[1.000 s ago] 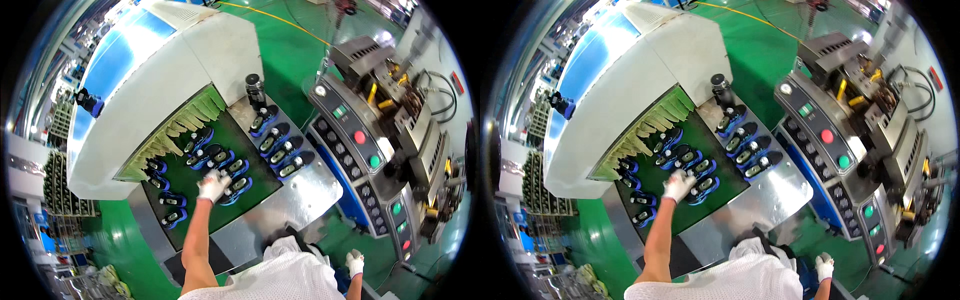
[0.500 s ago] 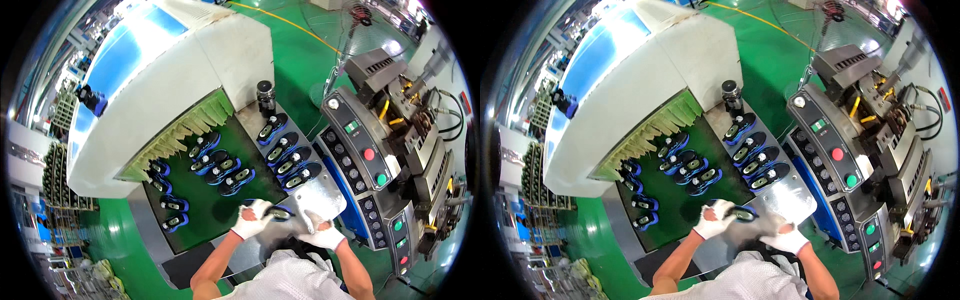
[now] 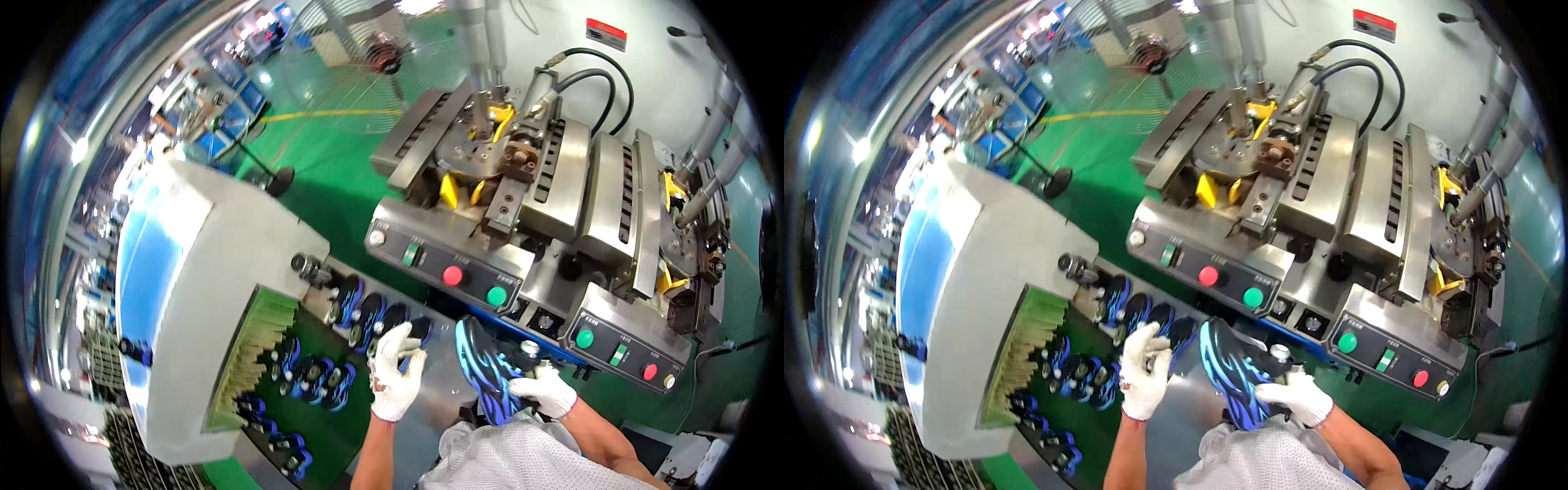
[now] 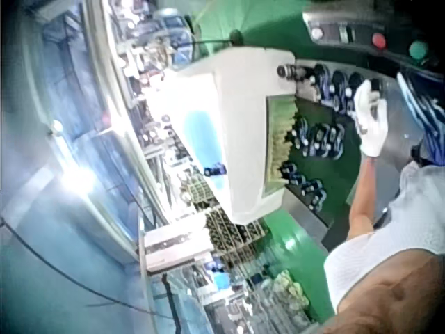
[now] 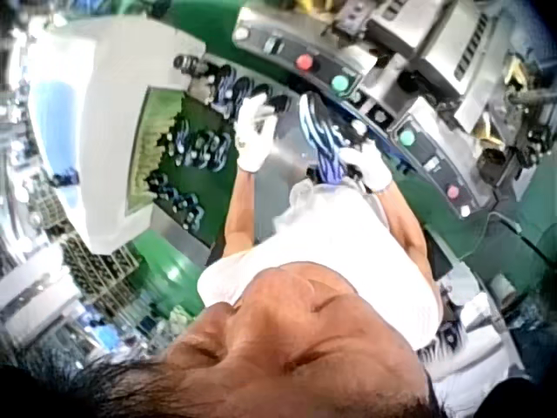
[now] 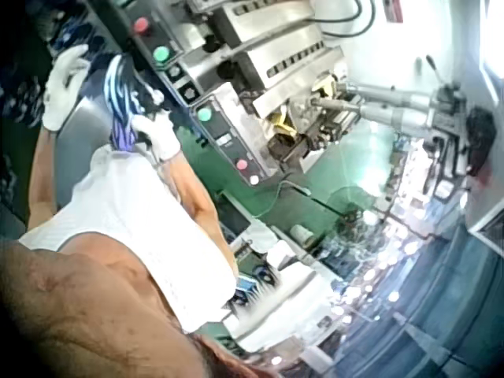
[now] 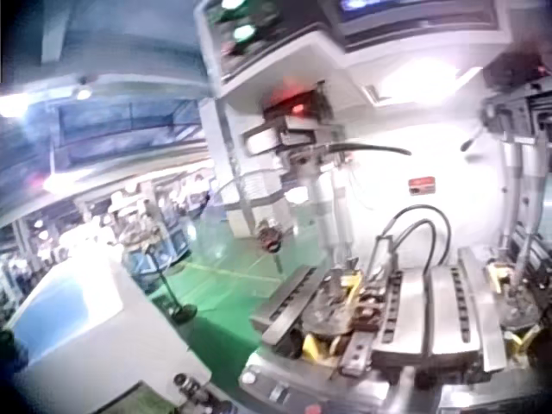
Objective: The person operates multiple industrial machines to process blue sneakers, picking them up from a conveyor belt, placing them into a shaping machine, and then returning them to the conveyor belt.
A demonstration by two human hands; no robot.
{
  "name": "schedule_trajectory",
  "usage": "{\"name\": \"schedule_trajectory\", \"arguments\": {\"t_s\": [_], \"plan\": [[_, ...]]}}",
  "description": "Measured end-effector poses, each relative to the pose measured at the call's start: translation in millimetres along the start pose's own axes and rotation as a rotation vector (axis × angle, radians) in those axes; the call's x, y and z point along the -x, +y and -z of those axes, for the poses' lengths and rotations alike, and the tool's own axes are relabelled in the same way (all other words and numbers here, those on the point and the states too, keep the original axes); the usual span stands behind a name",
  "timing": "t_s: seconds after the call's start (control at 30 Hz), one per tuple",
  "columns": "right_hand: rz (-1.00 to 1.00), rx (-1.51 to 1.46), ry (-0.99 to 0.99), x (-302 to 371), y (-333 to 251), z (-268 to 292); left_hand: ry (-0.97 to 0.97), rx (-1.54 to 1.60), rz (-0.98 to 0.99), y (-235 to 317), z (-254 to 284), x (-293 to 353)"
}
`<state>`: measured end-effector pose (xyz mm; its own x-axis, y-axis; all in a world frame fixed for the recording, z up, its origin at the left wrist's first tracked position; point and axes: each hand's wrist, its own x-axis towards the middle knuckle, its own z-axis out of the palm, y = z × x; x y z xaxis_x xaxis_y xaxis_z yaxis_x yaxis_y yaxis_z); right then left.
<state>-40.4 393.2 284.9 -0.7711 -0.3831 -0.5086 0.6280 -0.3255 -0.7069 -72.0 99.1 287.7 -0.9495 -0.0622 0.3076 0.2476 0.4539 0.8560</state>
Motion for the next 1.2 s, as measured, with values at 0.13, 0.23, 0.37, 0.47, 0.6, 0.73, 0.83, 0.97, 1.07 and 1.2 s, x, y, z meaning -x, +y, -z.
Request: {"name": "schedule_trajectory", "arguments": {"t_s": [0.13, 0.23, 0.37, 0.47, 0.6, 0.73, 0.83, 0.97, 1.07, 1.2], "plan": [[0.086, -0.221, 0.065, 27, -27, 48, -0.159, -0.039, 0.357, -10, -48, 7], [0.185, -0.318, 0.041, 23, -31, 75, -0.225, 0.028, 0.281, -16, -86, 13], [0.462, -0.288, 0.072, 36, -77, 19, -0.336, 0.044, 0.248, -11, -109, 19], [0.572, -0.340, 0.116, 41, -77, 10, -0.442, 0.067, 0.268, 2, -117, 13], [0.593, -0.397, 0.283, 30, -51, 2, -0.375, 0.027, 0.238, -15, -104, 28], [0.537, -0.316, 0.324, 25, -34, 7, -0.239, 0.083, 0.327, -38, -86, 51], [0.498, -0.311, 0.349, 21, -32, 11, -0.175, 0.086, 0.401, -48, -74, 63], [0.575, -0.228, 0.345, 20, -38, -2, -0.165, 0.076, 0.433, -55, -68, 54], [0.592, -0.233, 0.176, 21, -56, -30, -0.132, -0.006, 0.309, -65, -66, 46], [0.528, -0.294, 0.103, 13, -61, -36, -0.063, 0.111, 0.383, -54, -52, 23]]}}
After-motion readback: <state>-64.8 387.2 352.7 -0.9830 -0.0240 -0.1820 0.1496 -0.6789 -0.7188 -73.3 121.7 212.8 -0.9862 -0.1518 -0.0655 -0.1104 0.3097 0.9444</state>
